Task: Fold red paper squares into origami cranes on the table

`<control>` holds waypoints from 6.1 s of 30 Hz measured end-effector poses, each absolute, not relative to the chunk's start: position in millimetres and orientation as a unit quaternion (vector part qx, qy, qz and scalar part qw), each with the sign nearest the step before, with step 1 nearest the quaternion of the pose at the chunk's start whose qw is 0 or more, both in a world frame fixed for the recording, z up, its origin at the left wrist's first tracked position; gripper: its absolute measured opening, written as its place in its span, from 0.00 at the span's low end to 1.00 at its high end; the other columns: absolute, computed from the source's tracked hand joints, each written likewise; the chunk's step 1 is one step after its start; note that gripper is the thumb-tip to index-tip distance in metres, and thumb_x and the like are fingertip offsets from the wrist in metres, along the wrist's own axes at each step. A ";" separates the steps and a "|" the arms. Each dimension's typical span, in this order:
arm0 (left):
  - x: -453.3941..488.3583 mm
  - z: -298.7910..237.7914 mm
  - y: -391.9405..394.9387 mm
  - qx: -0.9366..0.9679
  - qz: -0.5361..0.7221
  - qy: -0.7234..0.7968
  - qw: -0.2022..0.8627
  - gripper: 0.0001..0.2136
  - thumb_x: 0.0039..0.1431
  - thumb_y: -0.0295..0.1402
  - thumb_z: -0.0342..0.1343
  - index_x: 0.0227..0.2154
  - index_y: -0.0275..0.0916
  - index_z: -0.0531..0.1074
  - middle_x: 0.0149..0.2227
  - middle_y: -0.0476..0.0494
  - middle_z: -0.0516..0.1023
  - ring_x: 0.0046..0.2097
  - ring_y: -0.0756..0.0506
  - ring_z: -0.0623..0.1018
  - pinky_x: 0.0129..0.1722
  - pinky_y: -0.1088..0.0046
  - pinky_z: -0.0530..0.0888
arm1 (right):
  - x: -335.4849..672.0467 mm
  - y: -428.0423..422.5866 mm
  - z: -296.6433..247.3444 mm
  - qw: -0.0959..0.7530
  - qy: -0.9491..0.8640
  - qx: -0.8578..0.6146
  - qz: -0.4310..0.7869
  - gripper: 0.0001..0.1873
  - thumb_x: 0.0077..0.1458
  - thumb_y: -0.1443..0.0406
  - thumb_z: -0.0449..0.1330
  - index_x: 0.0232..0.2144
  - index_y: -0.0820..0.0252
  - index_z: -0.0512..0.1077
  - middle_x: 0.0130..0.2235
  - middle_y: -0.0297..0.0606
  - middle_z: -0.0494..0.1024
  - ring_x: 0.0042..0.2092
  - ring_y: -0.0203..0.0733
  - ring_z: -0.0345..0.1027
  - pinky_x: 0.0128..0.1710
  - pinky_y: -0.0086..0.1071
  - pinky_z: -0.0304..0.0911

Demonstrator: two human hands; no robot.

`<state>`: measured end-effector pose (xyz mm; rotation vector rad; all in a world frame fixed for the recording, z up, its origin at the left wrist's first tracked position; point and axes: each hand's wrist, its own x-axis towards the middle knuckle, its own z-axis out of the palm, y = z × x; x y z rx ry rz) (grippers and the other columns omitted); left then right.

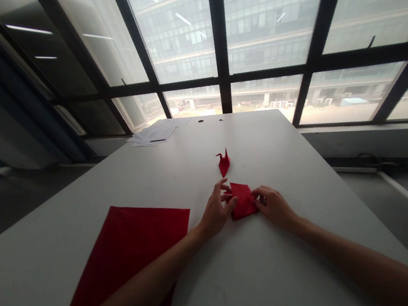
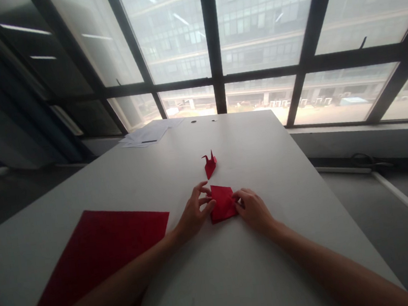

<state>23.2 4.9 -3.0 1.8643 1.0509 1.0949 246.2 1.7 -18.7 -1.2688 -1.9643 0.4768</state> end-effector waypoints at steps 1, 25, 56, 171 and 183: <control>23.2 -3.2 6.2 0.719 0.418 0.411 0.373 0.26 0.65 0.41 0.55 0.61 0.42 0.54 0.48 0.41 0.70 0.44 0.45 0.79 0.43 0.65 0.77 | 246.2 1.9 -18.8 0.365 -0.768 -0.494 0.179 0.09 0.54 0.72 0.57 0.35 0.57 0.75 0.36 0.36 0.75 0.36 0.41 0.67 0.39 0.33 0.63; 20.3 -6.0 5.7 0.836 0.289 0.388 0.257 0.41 0.55 0.30 0.62 0.69 0.43 0.48 0.52 0.38 0.76 0.54 0.38 0.72 0.57 0.56 0.67 | 249.4 5.1 -25.9 0.319 -0.786 -0.516 0.119 0.29 0.57 0.70 0.55 0.61 0.55 0.63 0.60 0.44 0.70 0.60 0.49 0.61 0.60 0.46 0.55; 19.0 20.1 -5.1 0.911 0.192 0.288 0.224 0.22 0.64 0.23 0.42 0.58 0.44 0.66 0.55 0.43 0.73 0.57 0.42 0.70 0.62 0.62 0.60 | 254.1 13.8 -16.0 0.466 -0.686 -0.456 0.323 0.11 0.60 0.62 0.55 0.38 0.59 0.76 0.38 0.40 0.81 0.38 0.45 0.73 0.40 0.38 0.68; 10.2 -0.8 -4.6 0.914 0.052 0.396 0.072 0.31 0.70 0.53 0.36 0.70 0.43 0.44 0.71 0.41 0.44 0.72 0.40 0.43 0.68 0.48 0.45 | 226.0 -19.6 -21.6 0.123 -0.782 -0.610 0.035 0.34 0.69 0.54 0.38 0.68 0.74 0.49 0.70 0.53 0.46 0.72 0.52 0.35 0.68 0.56 0.32; 9.8 -3.6 -4.7 0.914 0.044 0.396 0.073 0.32 0.70 0.53 0.36 0.70 0.43 0.40 0.72 0.41 0.42 0.72 0.40 0.42 0.68 0.50 0.42 | 218.7 -51.0 -17.4 0.091 -0.859 -0.503 0.024 0.40 0.67 0.47 0.41 0.67 0.73 0.52 0.69 0.56 0.49 0.71 0.55 0.39 0.69 0.55 0.32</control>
